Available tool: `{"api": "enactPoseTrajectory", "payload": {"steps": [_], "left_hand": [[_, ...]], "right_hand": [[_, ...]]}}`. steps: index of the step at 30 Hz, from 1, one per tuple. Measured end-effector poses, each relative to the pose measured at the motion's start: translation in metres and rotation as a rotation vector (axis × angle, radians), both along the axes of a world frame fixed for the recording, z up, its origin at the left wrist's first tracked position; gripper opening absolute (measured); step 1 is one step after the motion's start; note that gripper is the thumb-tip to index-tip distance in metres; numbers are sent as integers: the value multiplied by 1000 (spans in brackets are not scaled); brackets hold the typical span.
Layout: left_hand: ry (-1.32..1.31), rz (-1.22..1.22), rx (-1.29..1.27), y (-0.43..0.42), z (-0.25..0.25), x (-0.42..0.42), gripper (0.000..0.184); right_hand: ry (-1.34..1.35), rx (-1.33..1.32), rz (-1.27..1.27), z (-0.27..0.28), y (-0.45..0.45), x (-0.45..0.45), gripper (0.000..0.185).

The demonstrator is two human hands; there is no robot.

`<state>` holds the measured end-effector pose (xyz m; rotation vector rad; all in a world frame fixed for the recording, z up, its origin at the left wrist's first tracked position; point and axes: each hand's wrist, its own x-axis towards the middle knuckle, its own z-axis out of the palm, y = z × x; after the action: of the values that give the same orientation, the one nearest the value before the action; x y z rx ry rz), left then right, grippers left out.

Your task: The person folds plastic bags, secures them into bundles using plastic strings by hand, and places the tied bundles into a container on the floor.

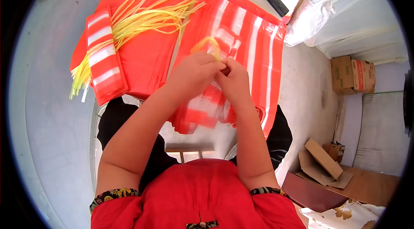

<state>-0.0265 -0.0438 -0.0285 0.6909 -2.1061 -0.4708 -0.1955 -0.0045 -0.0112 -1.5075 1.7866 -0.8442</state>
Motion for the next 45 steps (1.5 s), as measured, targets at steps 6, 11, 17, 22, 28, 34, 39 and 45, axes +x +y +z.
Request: {"api": "enactPoseTrajectory", "payload": {"steps": [6, 11, 17, 22, 28, 34, 39, 45], "left_hand": [[147, -86, -130, 9, 13, -16, 25], [51, 122, 243, 5, 15, -14, 26], [-102, 8, 290, -3, 12, -2, 16], [-96, -14, 482, -6, 15, 7, 11], [70, 69, 860, -3, 2, 0, 13], [78, 134, 921, -1, 5, -2, 18], [112, 100, 895, 1, 4, -1, 15], [74, 25, 754, 3, 1, 3, 10]], "right_hand": [[-144, -186, -28, -11, 6, 1, 25], [-269, -28, 26, -8, 8, -5, 25], [-239, -111, 199, -7, 10, -18, 19], [-252, -158, 201, -9, 12, -18, 11], [-530, -182, 124, -31, 10, -15, 19], [-657, 3, -2, -17, 12, -7, 16], [-453, -12, -5, -23, 13, -6, 26], [-124, -221, 58, -24, 12, -7, 35]]}}
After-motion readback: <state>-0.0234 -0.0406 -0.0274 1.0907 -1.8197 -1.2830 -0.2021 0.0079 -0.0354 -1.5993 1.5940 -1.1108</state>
